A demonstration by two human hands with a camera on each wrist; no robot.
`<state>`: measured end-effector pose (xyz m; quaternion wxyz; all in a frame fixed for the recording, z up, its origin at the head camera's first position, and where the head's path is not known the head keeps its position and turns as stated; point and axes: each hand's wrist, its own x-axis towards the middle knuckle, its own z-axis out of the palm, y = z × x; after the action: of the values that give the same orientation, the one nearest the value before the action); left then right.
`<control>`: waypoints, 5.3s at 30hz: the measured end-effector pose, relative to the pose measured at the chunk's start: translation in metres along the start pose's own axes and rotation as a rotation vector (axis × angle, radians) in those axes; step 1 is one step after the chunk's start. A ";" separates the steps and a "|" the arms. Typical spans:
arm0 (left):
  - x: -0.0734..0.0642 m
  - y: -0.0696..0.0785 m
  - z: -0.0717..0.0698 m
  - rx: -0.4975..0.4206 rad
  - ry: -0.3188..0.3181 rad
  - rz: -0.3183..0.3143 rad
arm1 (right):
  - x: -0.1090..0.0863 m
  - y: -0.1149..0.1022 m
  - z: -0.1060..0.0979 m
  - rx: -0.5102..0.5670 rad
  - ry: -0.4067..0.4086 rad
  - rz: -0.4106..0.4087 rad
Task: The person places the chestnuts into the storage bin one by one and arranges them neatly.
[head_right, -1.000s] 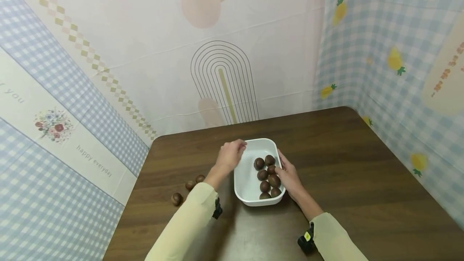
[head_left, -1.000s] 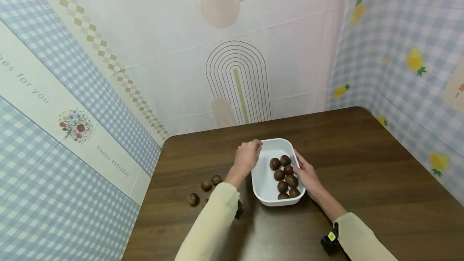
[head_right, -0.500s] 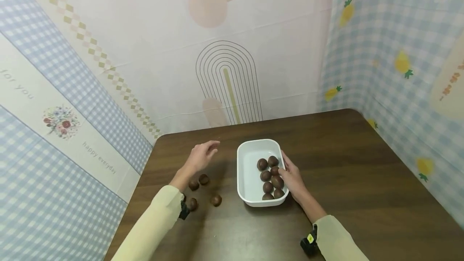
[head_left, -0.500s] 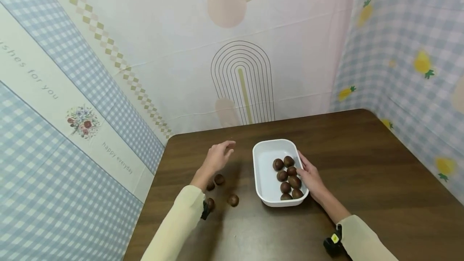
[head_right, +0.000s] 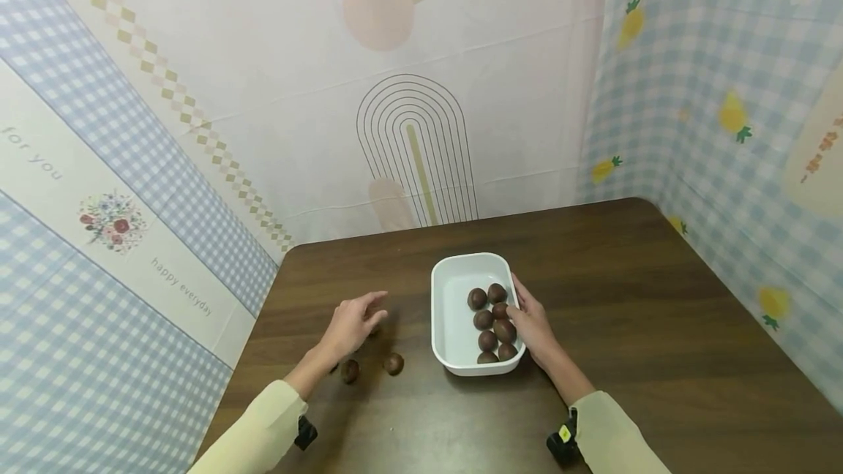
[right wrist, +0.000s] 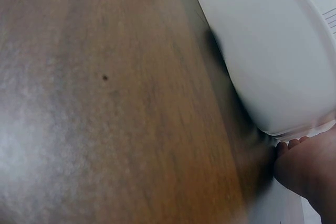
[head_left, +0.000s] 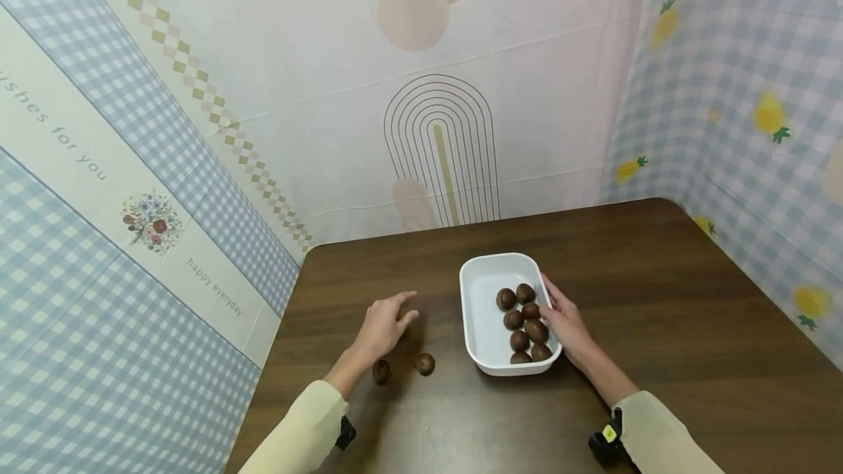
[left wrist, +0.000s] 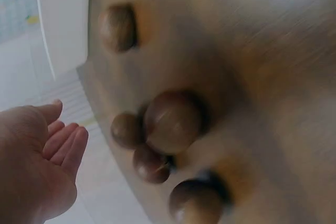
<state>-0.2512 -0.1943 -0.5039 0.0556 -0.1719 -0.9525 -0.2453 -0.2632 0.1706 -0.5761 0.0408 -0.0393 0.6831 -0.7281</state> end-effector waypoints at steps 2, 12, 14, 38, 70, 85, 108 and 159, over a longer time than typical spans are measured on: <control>-0.009 0.002 0.006 -0.004 0.018 -0.010 | 0.000 0.000 0.000 0.006 0.001 0.001; -0.054 0.016 0.025 -0.002 0.089 -0.050 | -0.001 0.000 0.000 0.006 -0.002 -0.010; -0.061 0.018 0.027 0.026 0.087 -0.042 | -0.001 0.000 0.000 0.007 -0.002 -0.013; -0.087 0.030 0.061 0.112 0.273 -0.103 | 0.000 0.000 0.002 0.032 -0.001 -0.020; -0.038 0.062 0.032 -0.087 0.257 -0.033 | 0.000 0.002 -0.001 0.028 -0.014 -0.016; -0.005 0.097 0.041 -0.170 0.210 0.018 | 0.000 0.003 0.000 0.020 -0.017 -0.020; 0.008 0.118 0.072 0.033 0.121 0.160 | -0.004 0.000 0.001 0.020 -0.009 -0.030; 0.026 0.132 0.064 0.179 -0.224 0.207 | -0.003 0.001 0.001 0.009 0.012 -0.007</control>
<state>-0.2299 -0.0470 -0.4954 -0.0108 -0.2898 -0.9479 -0.1320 -0.2600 0.1695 -0.5767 0.0341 -0.0371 0.6799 -0.7316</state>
